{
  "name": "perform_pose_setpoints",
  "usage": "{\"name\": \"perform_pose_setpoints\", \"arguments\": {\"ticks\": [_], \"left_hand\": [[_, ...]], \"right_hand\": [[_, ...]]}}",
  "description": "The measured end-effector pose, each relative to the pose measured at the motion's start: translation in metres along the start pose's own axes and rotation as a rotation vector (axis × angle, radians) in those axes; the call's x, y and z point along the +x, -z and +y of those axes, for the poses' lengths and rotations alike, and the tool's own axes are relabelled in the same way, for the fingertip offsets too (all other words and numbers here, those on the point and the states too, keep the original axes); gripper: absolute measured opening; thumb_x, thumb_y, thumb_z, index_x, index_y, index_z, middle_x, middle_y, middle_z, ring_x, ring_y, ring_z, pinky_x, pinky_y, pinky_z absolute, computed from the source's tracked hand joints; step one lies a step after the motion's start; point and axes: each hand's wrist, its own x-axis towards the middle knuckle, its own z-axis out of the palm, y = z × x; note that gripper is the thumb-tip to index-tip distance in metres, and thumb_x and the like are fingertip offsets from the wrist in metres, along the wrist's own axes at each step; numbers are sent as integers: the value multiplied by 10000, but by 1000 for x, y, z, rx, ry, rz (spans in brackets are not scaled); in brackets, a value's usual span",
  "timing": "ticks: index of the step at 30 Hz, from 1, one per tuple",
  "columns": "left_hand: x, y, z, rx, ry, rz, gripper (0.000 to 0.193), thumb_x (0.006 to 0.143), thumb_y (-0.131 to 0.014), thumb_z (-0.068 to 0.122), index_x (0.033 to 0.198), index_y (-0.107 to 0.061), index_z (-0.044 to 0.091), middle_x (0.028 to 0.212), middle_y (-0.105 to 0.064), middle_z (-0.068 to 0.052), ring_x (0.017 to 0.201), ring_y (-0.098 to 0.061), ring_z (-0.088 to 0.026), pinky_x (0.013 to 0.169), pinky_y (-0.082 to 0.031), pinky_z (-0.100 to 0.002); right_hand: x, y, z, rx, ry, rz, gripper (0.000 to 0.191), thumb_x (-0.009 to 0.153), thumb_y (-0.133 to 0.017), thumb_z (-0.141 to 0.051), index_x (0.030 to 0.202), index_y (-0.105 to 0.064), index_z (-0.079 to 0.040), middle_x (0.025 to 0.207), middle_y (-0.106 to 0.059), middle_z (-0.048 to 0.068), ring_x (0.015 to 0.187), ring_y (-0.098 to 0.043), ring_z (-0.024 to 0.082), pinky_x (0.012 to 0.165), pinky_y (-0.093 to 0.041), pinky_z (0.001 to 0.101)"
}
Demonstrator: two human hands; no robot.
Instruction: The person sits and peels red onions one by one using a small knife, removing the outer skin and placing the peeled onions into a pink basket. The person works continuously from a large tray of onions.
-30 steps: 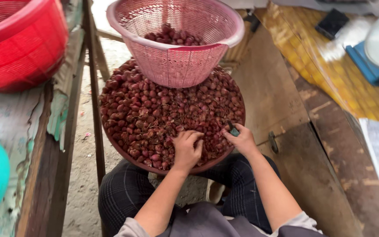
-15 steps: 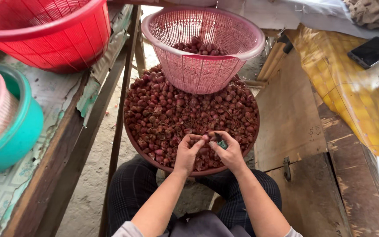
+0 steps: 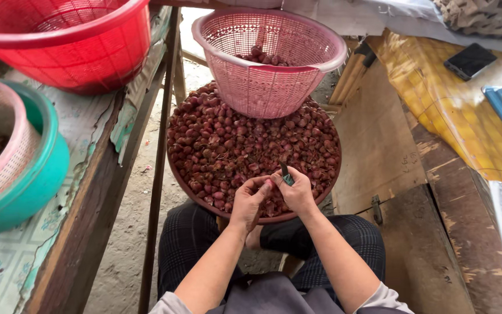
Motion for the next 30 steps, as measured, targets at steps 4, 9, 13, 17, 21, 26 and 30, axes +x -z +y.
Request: {"name": "perform_pose_setpoints", "arguments": {"ticks": [4,9,13,17,21,26,30], "left_hand": [[2,0,2,111,-22,32,235,961,-716,82,1178,-726,-7,1095,-765,-65,1007,-720,-144,904,-585,-299],[6,1,2,89,-75,61,252,939,-717,57,1186,-683,19,1095,-747,-84,1012,-720,-163,921,-603,-322],[8,3,3,65,-79,69,240,942,-723,64,1170,-669,10,1112,-754,-84,1022,-722,-164,926,-603,-319],[8,3,0,49,-79,47,240,928,-756,57,1157,-695,17,1091,-741,-64,994,-706,-138,902,-584,-297],[9,6,1,204,-62,114,217,916,-776,72,1119,-715,26,1064,-744,-61,954,-702,-124,853,-574,-285],[14,8,3,197,-82,123,183,918,-771,67,1082,-703,25,1049,-738,-44,942,-698,-114,833,-575,-274],[14,9,2,232,-112,111,167,922,-761,42,1076,-700,25,1034,-729,-37,920,-685,-103,816,-567,-260]], "right_hand": [[-1,-11,-5,-87,-37,99,188,999,-729,-216,946,-730,-36,699,-585,-62,599,-489,39,525,-406,242],[1,2,-13,146,-254,47,361,1020,-579,-333,1275,-592,-77,794,-621,-6,667,-535,90,599,-440,277],[-12,18,-19,-169,-16,-177,482,1031,-493,-290,1468,-535,-91,890,-648,51,851,-602,131,815,-505,308],[-24,13,-17,-297,-38,-214,433,1009,-553,-276,1415,-549,-127,971,-653,24,900,-627,146,831,-515,338],[-21,8,-11,-238,-73,-223,377,1033,-544,-276,1378,-583,-129,998,-659,23,922,-612,138,856,-509,323],[-17,5,-2,-168,-83,-209,357,1041,-544,-242,1372,-587,-117,982,-626,33,898,-577,138,847,-494,317],[-17,0,2,-138,-57,-202,340,1042,-541,-223,1362,-579,-115,984,-629,31,893,-571,131,851,-492,307]]}}
